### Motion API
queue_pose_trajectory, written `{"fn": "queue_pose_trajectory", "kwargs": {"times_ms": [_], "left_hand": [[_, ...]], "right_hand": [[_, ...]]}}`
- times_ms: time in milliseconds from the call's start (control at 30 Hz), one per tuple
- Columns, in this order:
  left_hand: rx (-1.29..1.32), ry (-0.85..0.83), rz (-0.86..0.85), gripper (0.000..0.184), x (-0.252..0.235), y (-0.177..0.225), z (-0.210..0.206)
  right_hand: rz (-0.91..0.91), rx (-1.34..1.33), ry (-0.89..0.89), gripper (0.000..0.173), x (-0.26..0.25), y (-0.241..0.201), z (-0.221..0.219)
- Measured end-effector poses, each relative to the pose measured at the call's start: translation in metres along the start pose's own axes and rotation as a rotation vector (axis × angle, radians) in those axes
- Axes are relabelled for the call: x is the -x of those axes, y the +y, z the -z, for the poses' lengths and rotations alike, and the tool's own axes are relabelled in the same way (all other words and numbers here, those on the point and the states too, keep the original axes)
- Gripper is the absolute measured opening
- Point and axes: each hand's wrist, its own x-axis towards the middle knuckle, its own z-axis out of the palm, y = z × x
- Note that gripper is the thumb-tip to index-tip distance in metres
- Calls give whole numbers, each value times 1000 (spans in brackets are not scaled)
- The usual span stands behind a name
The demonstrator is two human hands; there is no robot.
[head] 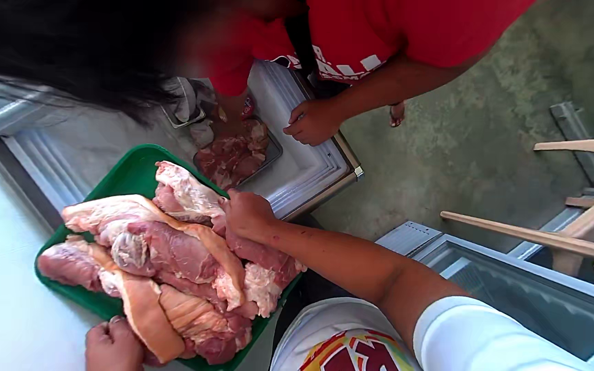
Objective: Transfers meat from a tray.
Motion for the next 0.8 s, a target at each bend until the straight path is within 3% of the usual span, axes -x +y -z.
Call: {"fn": "queue_pose_trajectory", "kwargs": {"times_ms": [333,600,800], "left_hand": [[24,-91,-20,32,-11,-8,10],[-134,-52,-34,42,-7,3,18],[43,25,-308,49,33,-9,18]], "right_hand": [[83,-67,3,43,3,10,0],[167,-91,-30,54,-15,23,-4],[184,-117,-4,58,-20,33,-8]]}}
